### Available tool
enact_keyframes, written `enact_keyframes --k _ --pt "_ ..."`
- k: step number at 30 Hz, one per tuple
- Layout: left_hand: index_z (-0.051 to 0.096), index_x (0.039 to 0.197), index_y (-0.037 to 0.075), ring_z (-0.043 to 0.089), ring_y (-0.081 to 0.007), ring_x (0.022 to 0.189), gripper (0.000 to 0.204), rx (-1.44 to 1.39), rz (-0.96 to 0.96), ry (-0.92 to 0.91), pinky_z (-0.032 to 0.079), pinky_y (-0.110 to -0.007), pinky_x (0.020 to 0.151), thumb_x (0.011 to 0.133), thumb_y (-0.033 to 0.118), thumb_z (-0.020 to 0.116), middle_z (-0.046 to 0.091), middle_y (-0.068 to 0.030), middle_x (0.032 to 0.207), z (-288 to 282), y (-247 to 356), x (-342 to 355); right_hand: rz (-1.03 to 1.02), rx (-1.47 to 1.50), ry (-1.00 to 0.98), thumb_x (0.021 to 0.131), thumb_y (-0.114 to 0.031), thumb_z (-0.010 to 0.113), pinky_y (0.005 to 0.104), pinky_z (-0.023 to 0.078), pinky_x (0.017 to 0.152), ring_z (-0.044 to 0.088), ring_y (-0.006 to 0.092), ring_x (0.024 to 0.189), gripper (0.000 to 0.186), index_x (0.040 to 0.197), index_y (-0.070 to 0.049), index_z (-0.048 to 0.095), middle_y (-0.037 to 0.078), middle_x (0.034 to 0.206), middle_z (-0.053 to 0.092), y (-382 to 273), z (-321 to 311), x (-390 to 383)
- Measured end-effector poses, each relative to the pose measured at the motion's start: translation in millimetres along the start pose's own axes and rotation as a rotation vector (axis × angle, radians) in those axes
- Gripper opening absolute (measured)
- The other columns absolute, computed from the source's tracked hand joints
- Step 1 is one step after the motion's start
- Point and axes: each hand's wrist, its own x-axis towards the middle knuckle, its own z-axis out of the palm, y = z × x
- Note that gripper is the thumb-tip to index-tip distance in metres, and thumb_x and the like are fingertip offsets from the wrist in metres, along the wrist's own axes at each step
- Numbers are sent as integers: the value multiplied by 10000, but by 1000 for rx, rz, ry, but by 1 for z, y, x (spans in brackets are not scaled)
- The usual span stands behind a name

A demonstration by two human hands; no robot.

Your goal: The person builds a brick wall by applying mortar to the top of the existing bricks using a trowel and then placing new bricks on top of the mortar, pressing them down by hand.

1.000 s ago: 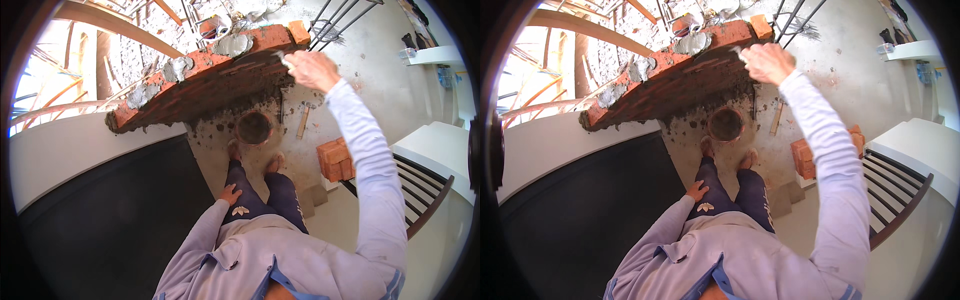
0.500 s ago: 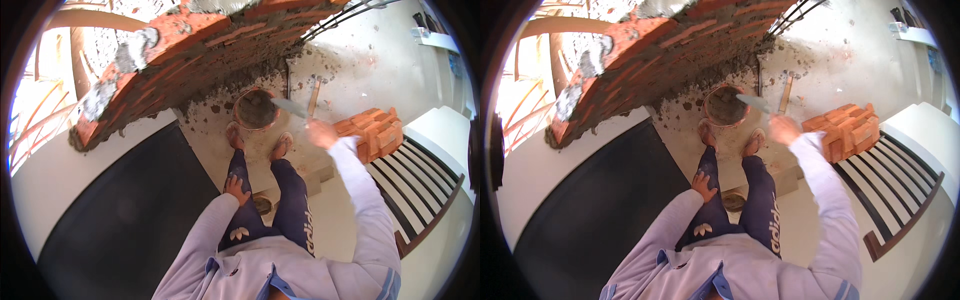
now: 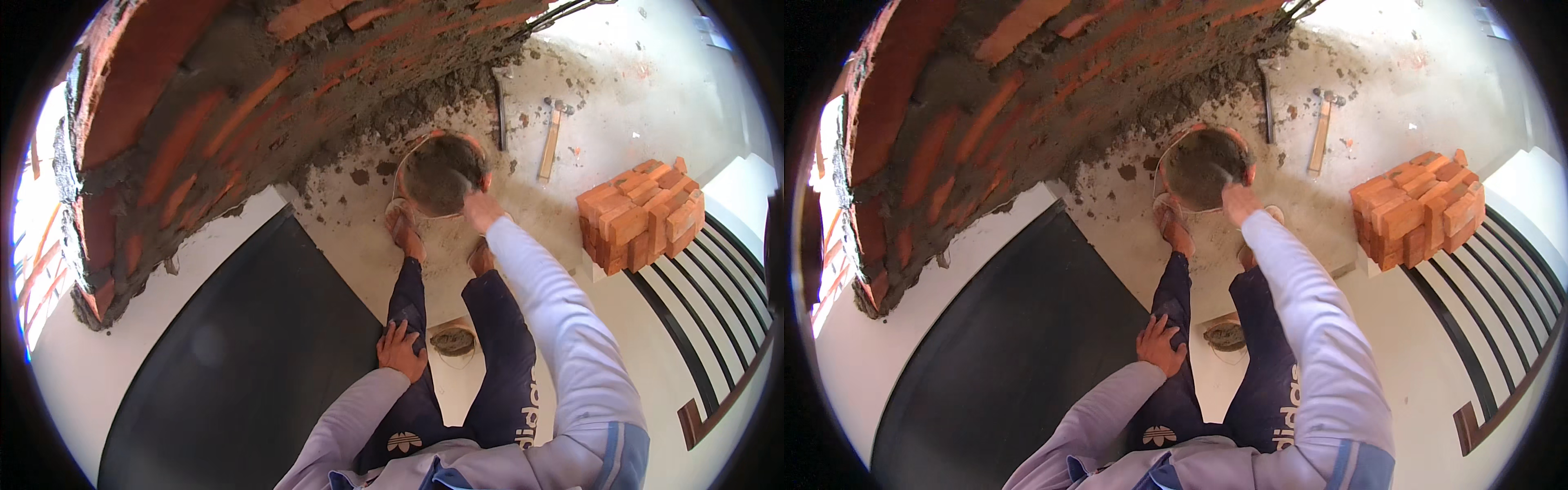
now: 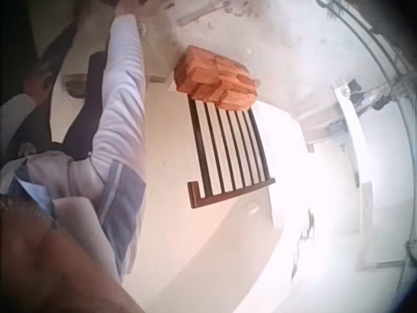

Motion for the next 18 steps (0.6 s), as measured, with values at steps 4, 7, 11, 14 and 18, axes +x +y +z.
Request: enact_keyframes --k 4,7,11,14,18 --pt "636 1199 147 240 -294 1418 495 33 11 -20 203 -494 1133 759 373 639 362 -93 1490 -9 2 8 92 375 81 934 -217 486 423 534 736 661 357 885 319 1015 82 562 262 887 647 2 -11 -7" --pt "634 1199 149 242 -294 1418 494 50 28 -38 200 -497 1135 757 370 635 358 -94 1493 -13 3 6 332 1030 -427 941 -254 467 459 511 764 642 399 893 351 1002 78 562 298 902 636 0 -12 3" --pt "634 1200 160 242 -289 1419 493 41 19 -41 198 -515 1128 753 366 636 364 -93 1490 -12 0 7 328 693 -73 940 -322 476 486 485 818 617 429 941 420 1009 75 595 307 943 633 19 21 -9" --pt "634 1200 167 236 -279 1422 488 65 5 -66 202 -527 1118 755 368 640 362 -84 1492 -15 1 6 363 610 17 934 -343 476 484 477 860 606 439 983 454 1013 83 614 309 992 626 12 7 -13" --pt "637 1193 176 234 -256 1424 480 90 27 -71 218 -539 1099 755 372 648 360 -64 1495 -14 1 8 204 596 -20 914 -354 501 470 478 876 603 433 1001 449 1025 66 619 298 1020 625 15 20 25"
